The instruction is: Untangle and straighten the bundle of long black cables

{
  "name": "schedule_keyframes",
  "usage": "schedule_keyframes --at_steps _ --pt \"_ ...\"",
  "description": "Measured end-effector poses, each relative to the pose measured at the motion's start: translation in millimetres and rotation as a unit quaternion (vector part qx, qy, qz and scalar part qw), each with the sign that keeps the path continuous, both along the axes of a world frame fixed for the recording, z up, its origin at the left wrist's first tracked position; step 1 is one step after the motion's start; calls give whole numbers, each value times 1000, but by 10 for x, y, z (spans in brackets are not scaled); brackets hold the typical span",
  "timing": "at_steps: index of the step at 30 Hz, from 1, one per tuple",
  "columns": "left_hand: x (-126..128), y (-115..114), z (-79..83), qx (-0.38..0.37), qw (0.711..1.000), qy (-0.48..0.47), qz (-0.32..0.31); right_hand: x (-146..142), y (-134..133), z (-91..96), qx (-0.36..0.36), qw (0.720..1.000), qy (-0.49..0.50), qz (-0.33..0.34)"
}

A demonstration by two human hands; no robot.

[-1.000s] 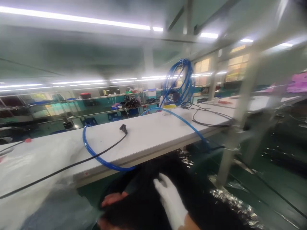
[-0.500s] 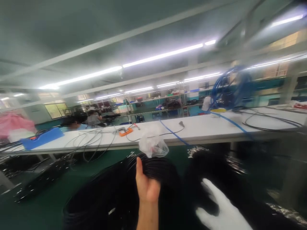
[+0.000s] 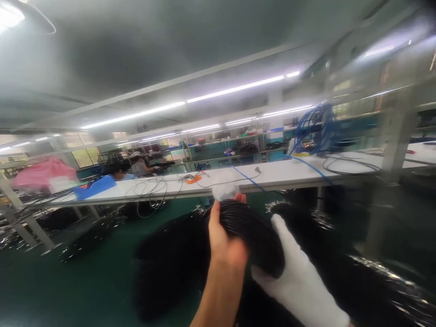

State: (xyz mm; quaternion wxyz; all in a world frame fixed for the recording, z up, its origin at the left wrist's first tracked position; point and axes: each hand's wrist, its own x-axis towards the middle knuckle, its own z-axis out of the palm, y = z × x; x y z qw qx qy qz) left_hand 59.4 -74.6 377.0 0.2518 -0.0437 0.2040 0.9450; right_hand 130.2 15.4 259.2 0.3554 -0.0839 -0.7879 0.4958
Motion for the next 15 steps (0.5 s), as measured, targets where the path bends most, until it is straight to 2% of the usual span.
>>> schedule_keyframes --at_steps 2,4,8,11,13,15 --pt "104 32 51 3 1000 -1 -3 46 45 19 38 998 18 -47" --pt "178 30 109 2 1000 1 -12 96 85 107 55 998 14 -42" --pt "182 -8 244 -3 999 31 -45 191 64 385 54 998 34 -3" --pt "64 17 298 -14 995 66 -77 181 44 661 72 996 53 -17" --pt "-9 23 252 -31 986 141 -84 115 84 907 97 993 43 -54" --pt "-32 -39 118 -102 952 278 -72 23 163 1195 150 982 -1 -114"
